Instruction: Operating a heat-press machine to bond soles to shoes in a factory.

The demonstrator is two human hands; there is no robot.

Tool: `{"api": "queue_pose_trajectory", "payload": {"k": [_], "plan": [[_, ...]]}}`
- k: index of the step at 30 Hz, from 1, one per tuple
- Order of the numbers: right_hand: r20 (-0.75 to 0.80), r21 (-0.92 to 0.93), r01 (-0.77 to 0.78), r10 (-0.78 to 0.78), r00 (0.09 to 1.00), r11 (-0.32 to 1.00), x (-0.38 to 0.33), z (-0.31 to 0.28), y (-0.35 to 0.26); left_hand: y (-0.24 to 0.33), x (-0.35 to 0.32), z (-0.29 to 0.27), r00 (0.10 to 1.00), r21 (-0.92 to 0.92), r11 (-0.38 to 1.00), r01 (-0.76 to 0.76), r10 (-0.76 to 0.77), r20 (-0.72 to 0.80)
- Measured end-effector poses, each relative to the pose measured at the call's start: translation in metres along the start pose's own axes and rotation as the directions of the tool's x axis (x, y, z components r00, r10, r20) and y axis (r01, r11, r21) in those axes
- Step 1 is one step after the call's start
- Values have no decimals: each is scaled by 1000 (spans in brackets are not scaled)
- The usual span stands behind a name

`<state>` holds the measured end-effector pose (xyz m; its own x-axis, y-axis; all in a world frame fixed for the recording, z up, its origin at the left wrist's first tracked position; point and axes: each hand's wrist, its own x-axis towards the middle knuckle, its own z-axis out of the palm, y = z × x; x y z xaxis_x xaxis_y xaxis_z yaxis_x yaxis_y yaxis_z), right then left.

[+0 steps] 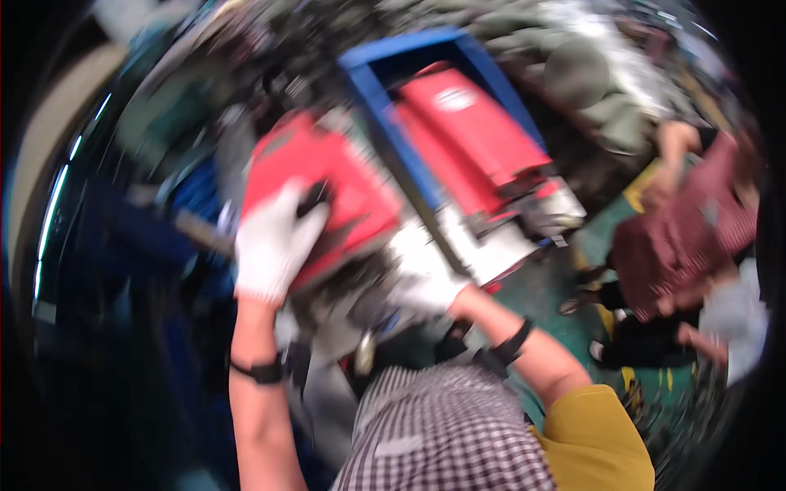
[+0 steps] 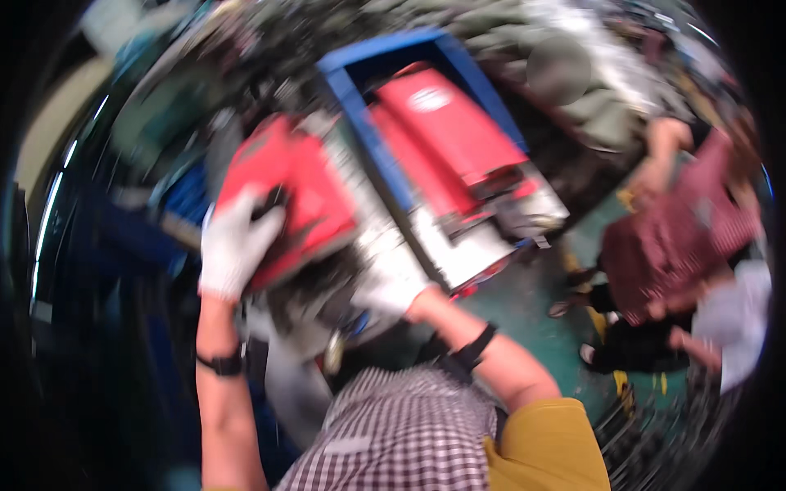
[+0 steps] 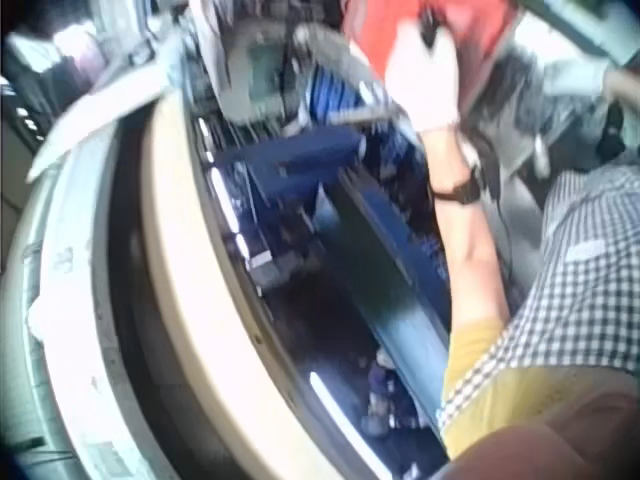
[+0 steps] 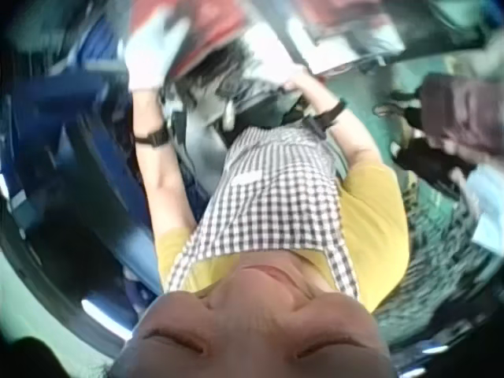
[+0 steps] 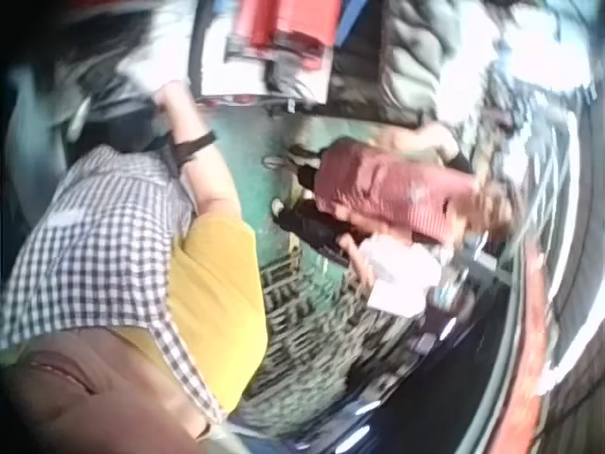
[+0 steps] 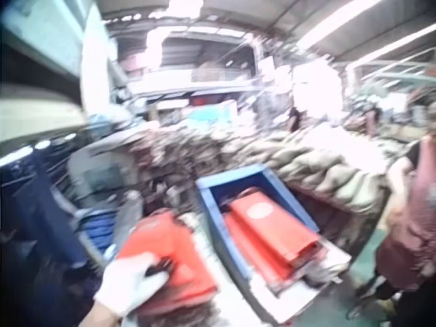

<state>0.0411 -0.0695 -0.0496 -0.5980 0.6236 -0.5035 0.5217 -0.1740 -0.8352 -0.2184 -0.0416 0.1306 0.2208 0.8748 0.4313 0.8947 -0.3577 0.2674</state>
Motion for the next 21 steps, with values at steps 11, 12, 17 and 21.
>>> {"api": "queue_pose_trajectory", "payload": {"k": [11,12,17,21], "plan": [[-554,-726,-129,-463,692,676,189,47,-81,-28,37,-46,885,379,921,-91,249,-393],[-558,-690,-114,-425,713,715,206,49,-82,-23,35,-57,969,315,949,-7,85,-233],[-558,-654,-77,-411,720,752,240,42,-56,-36,-30,-37,881,182,983,-32,113,-459],[-633,14,388,-293,717,921,214,17,-43,-55,-153,20,912,-223,974,50,-135,-388]]}}
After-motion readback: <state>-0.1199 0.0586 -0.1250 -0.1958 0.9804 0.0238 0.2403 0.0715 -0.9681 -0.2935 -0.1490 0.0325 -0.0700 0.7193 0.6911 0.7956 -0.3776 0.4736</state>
